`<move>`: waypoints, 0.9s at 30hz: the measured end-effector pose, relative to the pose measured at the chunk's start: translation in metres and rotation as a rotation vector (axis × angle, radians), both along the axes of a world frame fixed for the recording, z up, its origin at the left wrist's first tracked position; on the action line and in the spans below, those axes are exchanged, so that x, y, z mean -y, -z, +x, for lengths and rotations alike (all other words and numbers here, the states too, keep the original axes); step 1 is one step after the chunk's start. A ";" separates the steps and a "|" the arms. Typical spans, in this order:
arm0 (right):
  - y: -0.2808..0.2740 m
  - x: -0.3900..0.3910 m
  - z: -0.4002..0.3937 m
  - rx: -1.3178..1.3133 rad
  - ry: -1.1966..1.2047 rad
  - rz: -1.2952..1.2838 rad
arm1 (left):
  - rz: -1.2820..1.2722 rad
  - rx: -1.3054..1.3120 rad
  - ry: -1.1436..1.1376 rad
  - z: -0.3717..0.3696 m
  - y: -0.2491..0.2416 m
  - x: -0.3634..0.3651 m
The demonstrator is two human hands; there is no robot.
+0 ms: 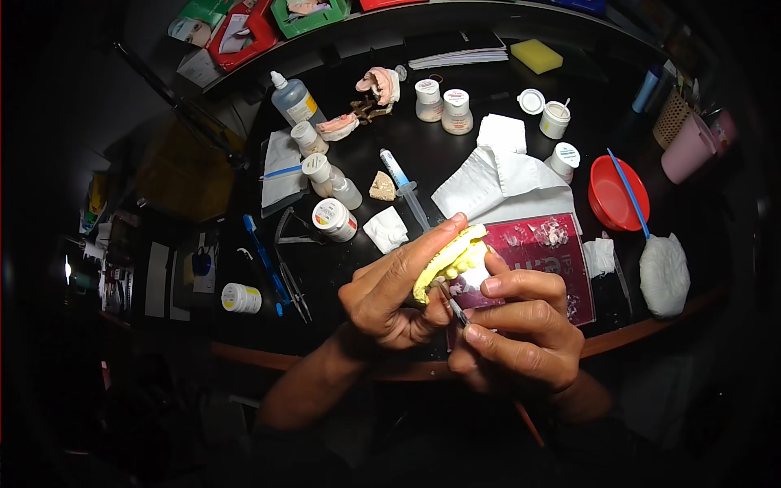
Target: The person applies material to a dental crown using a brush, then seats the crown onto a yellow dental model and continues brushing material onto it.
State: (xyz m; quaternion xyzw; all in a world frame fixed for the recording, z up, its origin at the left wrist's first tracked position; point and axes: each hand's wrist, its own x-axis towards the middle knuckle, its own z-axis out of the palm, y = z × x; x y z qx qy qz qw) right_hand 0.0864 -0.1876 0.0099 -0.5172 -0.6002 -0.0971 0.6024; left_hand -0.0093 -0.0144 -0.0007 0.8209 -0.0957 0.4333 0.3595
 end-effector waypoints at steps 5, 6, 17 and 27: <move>0.000 0.000 0.000 0.011 0.002 0.000 | 0.005 0.014 0.012 0.001 0.000 -0.001; 0.000 -0.001 0.000 0.010 0.004 0.000 | 0.009 0.015 0.011 0.001 0.000 -0.001; 0.001 0.000 0.000 -0.001 0.001 0.011 | -0.001 -0.002 0.007 0.000 -0.003 0.001; 0.000 0.000 0.000 -0.003 0.007 0.000 | -0.008 0.017 -0.001 0.002 -0.003 0.002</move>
